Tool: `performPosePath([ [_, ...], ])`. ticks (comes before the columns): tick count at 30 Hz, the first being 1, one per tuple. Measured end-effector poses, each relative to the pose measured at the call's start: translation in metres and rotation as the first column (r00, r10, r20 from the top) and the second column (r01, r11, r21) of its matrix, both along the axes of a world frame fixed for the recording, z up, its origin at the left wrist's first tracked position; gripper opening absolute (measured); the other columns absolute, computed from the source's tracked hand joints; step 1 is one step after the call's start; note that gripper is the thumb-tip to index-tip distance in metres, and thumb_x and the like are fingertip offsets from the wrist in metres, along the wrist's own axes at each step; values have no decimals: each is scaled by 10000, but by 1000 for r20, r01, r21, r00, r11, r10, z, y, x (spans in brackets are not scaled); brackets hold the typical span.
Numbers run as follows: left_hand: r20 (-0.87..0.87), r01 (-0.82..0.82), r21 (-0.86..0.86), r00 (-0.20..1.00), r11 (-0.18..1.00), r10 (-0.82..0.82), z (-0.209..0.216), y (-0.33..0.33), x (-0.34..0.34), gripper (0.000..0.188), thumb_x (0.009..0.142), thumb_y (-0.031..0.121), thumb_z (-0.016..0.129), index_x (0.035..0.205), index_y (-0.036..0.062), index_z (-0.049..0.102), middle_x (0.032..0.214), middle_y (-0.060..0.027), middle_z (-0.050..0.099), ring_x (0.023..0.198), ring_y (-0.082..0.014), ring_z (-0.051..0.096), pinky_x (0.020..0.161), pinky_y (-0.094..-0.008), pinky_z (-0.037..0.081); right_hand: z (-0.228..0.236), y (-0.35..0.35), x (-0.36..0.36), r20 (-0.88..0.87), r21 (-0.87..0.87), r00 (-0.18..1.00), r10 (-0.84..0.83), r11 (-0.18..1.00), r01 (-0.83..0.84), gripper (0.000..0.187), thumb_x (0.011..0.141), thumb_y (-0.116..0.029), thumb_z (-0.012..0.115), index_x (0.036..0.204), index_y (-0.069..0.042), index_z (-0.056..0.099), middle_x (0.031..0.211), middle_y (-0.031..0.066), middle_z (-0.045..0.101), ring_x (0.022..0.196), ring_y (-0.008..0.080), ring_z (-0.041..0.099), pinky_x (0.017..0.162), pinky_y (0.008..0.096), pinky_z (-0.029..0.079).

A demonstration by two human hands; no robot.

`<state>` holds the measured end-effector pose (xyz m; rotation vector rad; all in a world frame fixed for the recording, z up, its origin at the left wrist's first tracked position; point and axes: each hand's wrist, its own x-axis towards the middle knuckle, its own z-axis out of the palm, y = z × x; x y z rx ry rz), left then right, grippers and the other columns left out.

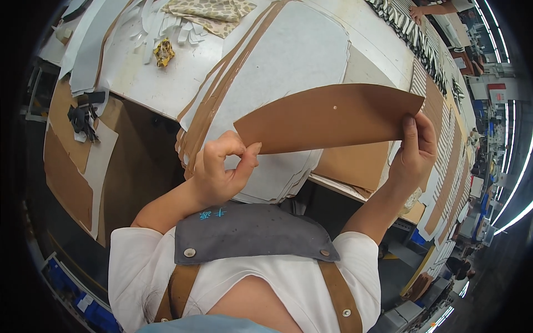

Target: Apply glue to leather pieces and assemble components at a workstation.

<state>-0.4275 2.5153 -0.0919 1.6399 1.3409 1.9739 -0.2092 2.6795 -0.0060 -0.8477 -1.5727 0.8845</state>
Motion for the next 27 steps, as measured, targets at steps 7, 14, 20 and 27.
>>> performPosePath([
  [7, -408, -102, -112, 912, 989, 48, 15, -11, -14, 365, 730, -70, 598, 1080, -19, 509, 717, -89, 541, 518, -176, 517, 444, -268, 425, 11, 3, -1, 97, 68, 995, -5, 998, -2, 160, 838, 5, 558, 986, 49, 601, 923, 107, 630, 820, 123, 591, 739, 211, 459],
  [14, -159, 66, -435, 976, 898, -149, 9, -3, -4, 421, 798, -30, 523, 1209, -50, 438, 901, -134, 512, 639, -199, 561, 557, -284, 461, 2, 51, -51, 313, 12, 947, 69, 997, -77, 172, 832, -12, 568, 992, 31, 613, 873, 56, 628, 798, 85, 574, 725, 189, 445],
  [20, 208, 291, -598, 956, 746, -206, 7, -9, -7, 506, 857, 21, 474, 1316, -63, 277, 1050, -167, 450, 790, -189, 608, 704, -274, 499, -39, 93, -106, 439, -74, 859, 261, 964, -255, 171, 823, -65, 581, 968, 12, 628, 847, 25, 635, 788, 69, 563, 712, 197, 433],
  [27, 398, 420, -583, 894, 695, -206, 7, -9, -9, 555, 885, 54, 466, 1344, -77, 183, 1113, -172, 399, 862, -190, 596, 744, -279, 497, -59, 103, -135, 493, -104, 803, 335, 939, -328, 168, 820, -93, 574, 960, -33, 645, 817, 8, 628, 749, 61, 546, 680, 194, 421],
])
